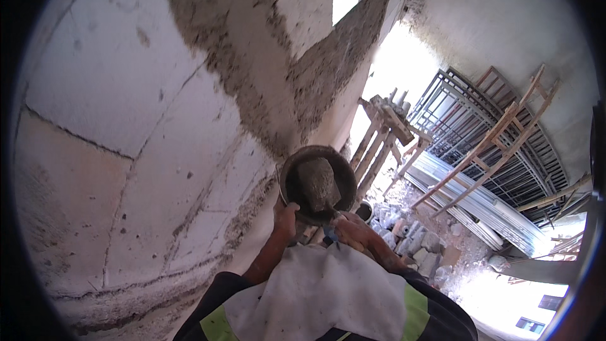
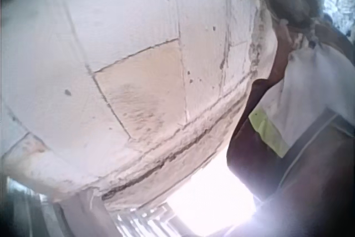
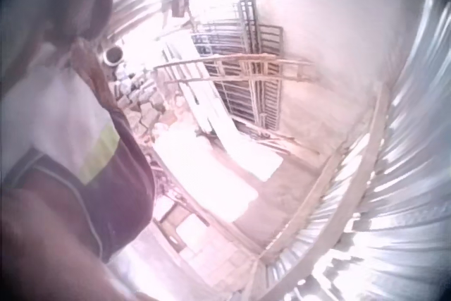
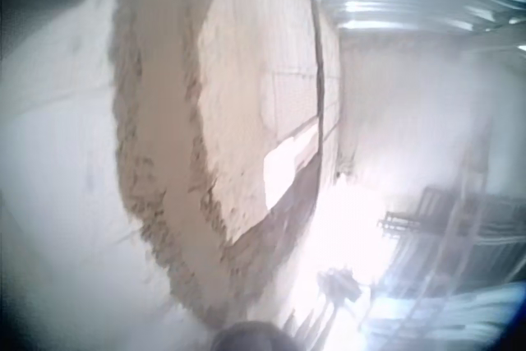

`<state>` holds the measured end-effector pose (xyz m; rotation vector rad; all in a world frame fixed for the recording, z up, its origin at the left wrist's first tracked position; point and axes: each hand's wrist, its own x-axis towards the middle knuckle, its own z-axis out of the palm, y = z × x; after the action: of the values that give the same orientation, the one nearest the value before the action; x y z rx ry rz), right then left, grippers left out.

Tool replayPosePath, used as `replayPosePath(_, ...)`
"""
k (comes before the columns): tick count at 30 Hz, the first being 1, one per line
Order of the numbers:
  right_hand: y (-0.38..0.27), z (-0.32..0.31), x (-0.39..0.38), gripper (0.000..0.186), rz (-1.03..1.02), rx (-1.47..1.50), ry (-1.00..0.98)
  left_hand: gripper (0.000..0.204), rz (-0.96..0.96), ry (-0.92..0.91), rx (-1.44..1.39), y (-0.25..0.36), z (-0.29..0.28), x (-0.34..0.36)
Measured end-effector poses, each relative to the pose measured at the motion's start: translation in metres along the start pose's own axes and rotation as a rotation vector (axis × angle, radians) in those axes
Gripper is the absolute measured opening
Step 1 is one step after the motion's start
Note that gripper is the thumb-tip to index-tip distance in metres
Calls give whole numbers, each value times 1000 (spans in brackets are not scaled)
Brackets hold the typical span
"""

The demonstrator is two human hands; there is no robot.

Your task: The person scoops mortar from a bucket with a trowel and applies it onto the wall, spreading the mixture across the surface.

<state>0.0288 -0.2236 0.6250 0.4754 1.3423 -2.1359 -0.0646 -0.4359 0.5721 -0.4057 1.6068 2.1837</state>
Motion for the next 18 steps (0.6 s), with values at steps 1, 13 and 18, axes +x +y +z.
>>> replayPosePath(1, -10, 0, -6, 19, -24, -3, -10, 64, 24, -6, 8, -9, -4, 3)
replayPosePath(13, -168, -93, -29, 34, -1258, 284, 968, 68, -274, 235, 59, -44, -33, -14)
replayPosePath(18, -266, -112, -38, 39, -1482, 346, 1799, 67, -288, 377, 25, -35, -28, -46)
